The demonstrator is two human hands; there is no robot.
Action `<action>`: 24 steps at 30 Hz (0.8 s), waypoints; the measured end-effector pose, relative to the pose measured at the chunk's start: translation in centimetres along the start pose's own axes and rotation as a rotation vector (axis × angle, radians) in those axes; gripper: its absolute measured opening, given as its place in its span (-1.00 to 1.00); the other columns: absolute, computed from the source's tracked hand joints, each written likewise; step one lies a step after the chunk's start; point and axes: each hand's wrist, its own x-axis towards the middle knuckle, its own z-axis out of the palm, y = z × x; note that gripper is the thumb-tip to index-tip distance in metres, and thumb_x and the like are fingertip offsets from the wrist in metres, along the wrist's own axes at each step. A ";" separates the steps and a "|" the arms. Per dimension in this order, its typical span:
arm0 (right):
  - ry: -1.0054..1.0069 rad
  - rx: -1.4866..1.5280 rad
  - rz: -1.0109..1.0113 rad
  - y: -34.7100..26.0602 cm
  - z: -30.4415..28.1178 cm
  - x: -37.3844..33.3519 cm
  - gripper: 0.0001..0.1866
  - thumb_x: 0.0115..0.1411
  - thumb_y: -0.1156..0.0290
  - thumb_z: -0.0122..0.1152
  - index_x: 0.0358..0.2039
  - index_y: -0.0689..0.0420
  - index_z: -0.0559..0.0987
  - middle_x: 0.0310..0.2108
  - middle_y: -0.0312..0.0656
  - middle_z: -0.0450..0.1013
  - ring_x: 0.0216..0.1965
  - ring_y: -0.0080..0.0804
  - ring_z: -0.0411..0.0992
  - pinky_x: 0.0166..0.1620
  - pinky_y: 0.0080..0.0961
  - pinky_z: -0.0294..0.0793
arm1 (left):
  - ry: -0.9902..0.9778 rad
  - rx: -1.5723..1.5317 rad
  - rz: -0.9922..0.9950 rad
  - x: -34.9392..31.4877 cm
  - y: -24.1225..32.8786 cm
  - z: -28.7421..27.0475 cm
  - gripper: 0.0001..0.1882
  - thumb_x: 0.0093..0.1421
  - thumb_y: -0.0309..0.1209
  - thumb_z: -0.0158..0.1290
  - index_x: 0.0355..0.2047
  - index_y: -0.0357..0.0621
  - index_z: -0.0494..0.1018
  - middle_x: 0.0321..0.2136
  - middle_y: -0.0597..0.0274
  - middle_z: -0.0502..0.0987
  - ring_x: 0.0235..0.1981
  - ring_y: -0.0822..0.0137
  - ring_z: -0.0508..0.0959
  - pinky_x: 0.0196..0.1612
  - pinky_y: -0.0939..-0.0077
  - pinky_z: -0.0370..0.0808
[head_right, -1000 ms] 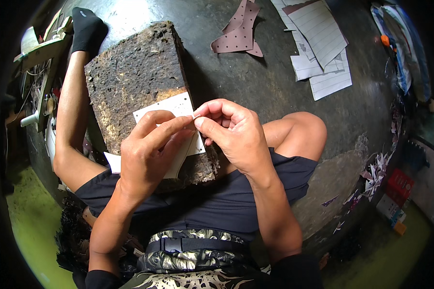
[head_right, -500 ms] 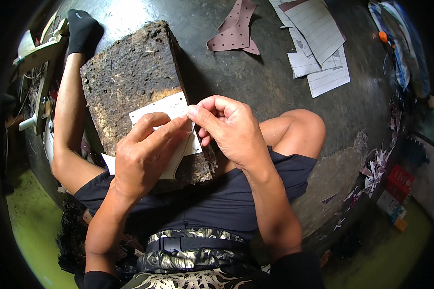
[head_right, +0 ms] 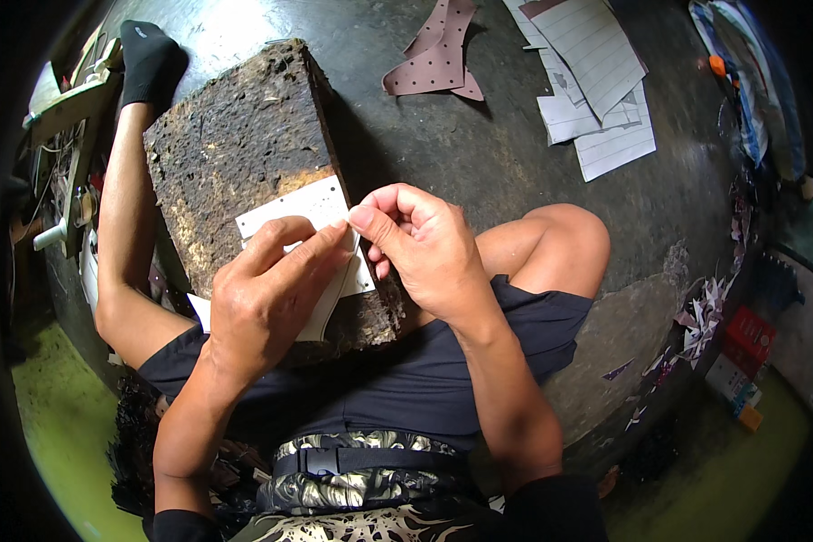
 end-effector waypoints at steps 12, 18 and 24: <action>0.016 -0.174 -0.112 0.5 0.9 -0.1 -0.69 0.63 0.11 0.32 -0.04 0.13 0.61 -0.27 -0.44 0.56 -0.33 -0.77 0.43 -0.28 -0.73 0.49 | 0.083 0.127 0.055 0.4 -0.2 0.4 -0.64 0.28 -0.36 0.42 0.09 0.04 0.76 -0.19 0.34 0.66 -0.53 0.30 0.61 -0.45 0.33 0.57; -0.041 0.021 -0.006 1.2 0.3 0.5 -0.69 0.61 0.10 0.34 -0.04 0.12 0.62 -0.27 -0.44 0.57 -0.33 -0.76 0.45 -0.25 -0.72 0.48 | 0.167 0.067 0.059 0.2 -0.9 0.8 -0.74 0.26 -0.30 0.48 -0.05 0.05 0.80 -0.25 0.37 0.67 -0.51 0.33 0.64 -0.48 0.34 0.53; -0.096 0.140 0.066 1.3 -0.5 1.0 -0.71 0.61 0.13 0.33 -0.03 0.12 0.62 -0.27 -0.40 0.61 -0.34 -0.71 0.51 -0.25 -0.68 0.51 | 0.146 0.069 0.036 0.1 -0.9 0.8 -0.75 0.26 -0.26 0.49 -0.06 0.07 0.81 -0.25 0.39 0.68 -0.50 0.34 0.65 -0.49 0.34 0.53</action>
